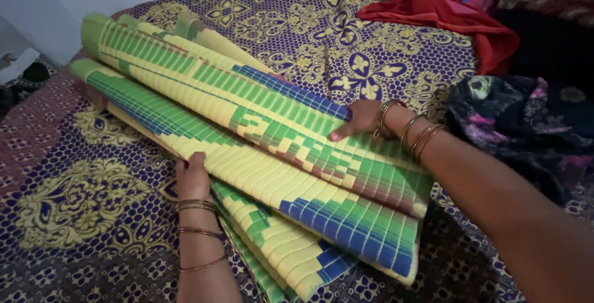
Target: The person unfolds a large colorful woven mat on a patterned bedspread and wipes its surface with a dark cloth. The person repeatedly wipes different sections of the mat, moving the cloth back and forth across the patterned surface.
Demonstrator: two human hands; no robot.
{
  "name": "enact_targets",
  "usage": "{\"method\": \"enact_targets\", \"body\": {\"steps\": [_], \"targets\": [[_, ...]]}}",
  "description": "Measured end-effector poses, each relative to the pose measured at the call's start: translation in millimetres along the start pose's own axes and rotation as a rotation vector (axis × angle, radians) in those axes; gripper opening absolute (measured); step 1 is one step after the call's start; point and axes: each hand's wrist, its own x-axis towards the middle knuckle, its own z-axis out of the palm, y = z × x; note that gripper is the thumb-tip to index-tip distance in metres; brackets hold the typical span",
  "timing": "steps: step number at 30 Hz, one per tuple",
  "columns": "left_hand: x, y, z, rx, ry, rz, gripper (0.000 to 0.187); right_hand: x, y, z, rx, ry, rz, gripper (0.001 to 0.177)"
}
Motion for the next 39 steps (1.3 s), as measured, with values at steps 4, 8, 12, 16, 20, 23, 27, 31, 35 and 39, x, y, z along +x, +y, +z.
{"method": "enact_targets", "body": {"steps": [4, 8, 12, 16, 20, 23, 27, 31, 35, 39], "targets": [[5, -5, 1, -0.038, 0.033, -0.047, 0.057, -13, -8, 4, -0.030, 0.095, -0.100, 0.107], [9, -9, 1, -0.138, 0.005, -0.007, 0.057, -22, -9, 15, -0.070, 0.182, -0.121, 0.102], [9, -11, 1, -0.246, -0.015, 0.013, 0.062, -22, -8, 17, -0.066, 0.183, -0.176, 0.101], [10, -14, 0, -0.275, -0.016, -0.019, 0.064, -15, -5, 18, -0.102, 0.117, -0.153, 0.105], [15, -17, 0, -0.256, -0.029, 0.036, 0.064, -11, 0, 26, -0.249, 0.368, -0.281, 0.112], [14, -16, -1, -0.237, -0.023, 0.021, 0.063, -12, -1, 28, -0.221, 0.380, -0.250, 0.116], [10, -11, 0, -0.229, -0.027, 0.020, 0.063, -22, -8, 24, -0.215, 0.400, -0.283, 0.115], [9, -12, 0, -0.261, -0.037, 0.016, 0.063, -30, -18, 22, -0.040, 0.214, -0.199, 0.109], [12, -15, -2, -0.288, -0.043, 0.052, 0.061, -27, -23, 17, 0.116, 0.014, -0.167, 0.116], [16, -16, 1, -0.330, -0.041, 0.023, 0.060, -18, -20, 13, 0.156, -0.022, -0.216, 0.123]]}}
